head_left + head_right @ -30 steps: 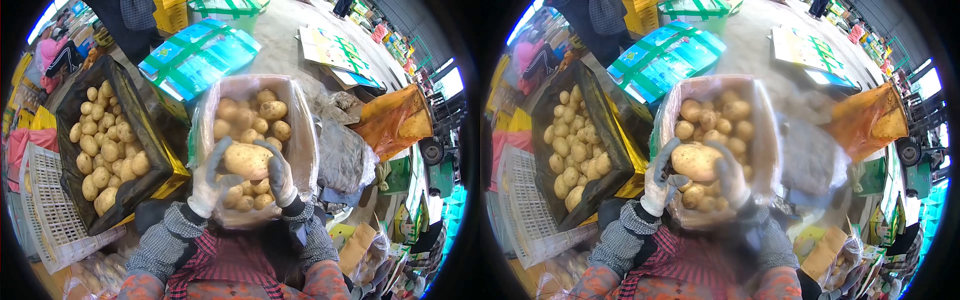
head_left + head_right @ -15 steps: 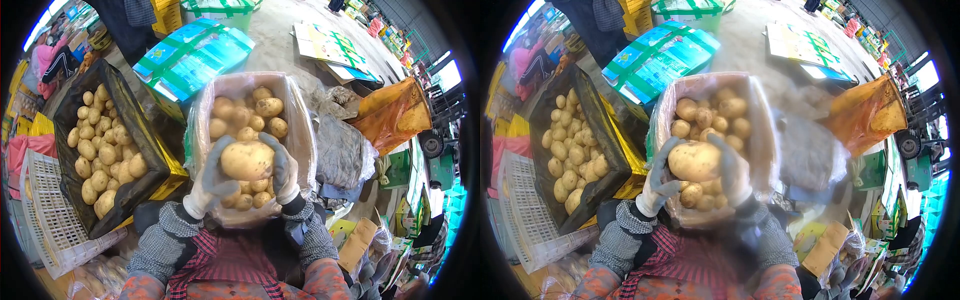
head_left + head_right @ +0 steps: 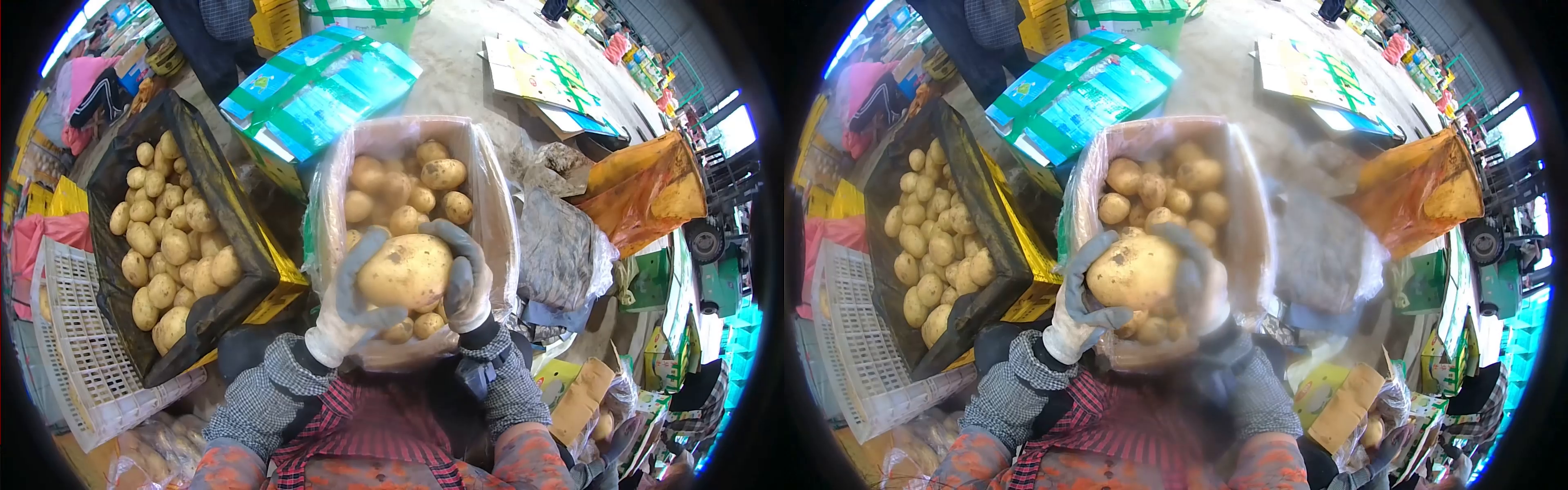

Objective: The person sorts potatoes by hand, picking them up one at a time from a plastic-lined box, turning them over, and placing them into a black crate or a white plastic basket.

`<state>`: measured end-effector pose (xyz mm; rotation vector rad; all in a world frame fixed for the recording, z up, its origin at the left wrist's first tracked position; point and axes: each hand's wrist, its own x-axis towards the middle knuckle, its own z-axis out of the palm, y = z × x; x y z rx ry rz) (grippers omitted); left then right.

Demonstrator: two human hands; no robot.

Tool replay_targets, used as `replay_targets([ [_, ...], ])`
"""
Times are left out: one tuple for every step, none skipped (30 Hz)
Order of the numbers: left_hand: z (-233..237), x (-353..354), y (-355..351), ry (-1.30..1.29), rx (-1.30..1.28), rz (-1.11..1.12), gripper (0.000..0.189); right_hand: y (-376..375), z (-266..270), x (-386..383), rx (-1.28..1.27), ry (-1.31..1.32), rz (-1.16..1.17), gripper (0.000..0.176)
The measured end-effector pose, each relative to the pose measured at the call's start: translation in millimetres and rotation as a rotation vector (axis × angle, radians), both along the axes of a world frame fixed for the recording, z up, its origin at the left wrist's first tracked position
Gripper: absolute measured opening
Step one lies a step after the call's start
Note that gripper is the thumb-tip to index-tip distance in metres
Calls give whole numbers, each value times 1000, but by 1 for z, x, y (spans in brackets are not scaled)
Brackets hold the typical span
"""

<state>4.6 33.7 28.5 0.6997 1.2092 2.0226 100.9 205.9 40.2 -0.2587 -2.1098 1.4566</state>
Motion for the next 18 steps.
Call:
replay_targets([
  [-6,-1,0,58,13,10,104,0,-3,-1,-92,74,3,64],
  [-12,-1,1,90,22,17,102,0,-4,0,-67,60,-27,57],
  [-16,-1,3,123,29,29,101,-1,-4,1,-43,48,-54,50],
  [-15,-2,3,160,31,51,100,-3,-3,1,-24,40,-69,44],
  [-11,-5,0,245,-91,9,95,-2,-6,4,7,6,-48,45],
  [-3,-9,-4,326,-230,-6,91,0,-10,9,33,-18,-1,45],
  [-4,-12,-4,334,-257,-72,83,1,-11,10,55,-57,22,43],
  [-11,-14,-1,333,-286,-137,76,2,-9,11,42,-108,62,42],
  [-33,-11,8,171,-276,-274,84,-2,-21,9,-190,3,78,44],
  [-41,-8,11,151,-254,-287,88,0,-21,8,-149,-12,69,47],
  [-49,-6,13,131,-233,-300,92,2,-22,5,-130,-4,98,47],
  [-46,-2,14,247,-224,-186,92,6,-26,4,-108,-23,107,46],
  [-41,1,14,367,-217,-82,92,1,-26,-5,-175,16,76,46],
  [-37,4,12,484,-211,17,93,-5,-25,-10,-244,51,39,47],
  [-30,5,8,601,-204,112,93,4,-39,-14,-262,67,9,51],
  [-20,2,1,494,-185,82,92,7,-51,-18,-201,66,0,50],
  [-9,-2,-7,389,-161,47,91,11,-61,-23,-140,67,-14,50],
  [2,-6,-16,281,-136,5,90,16,-71,-25,-79,65,-35,49],
])
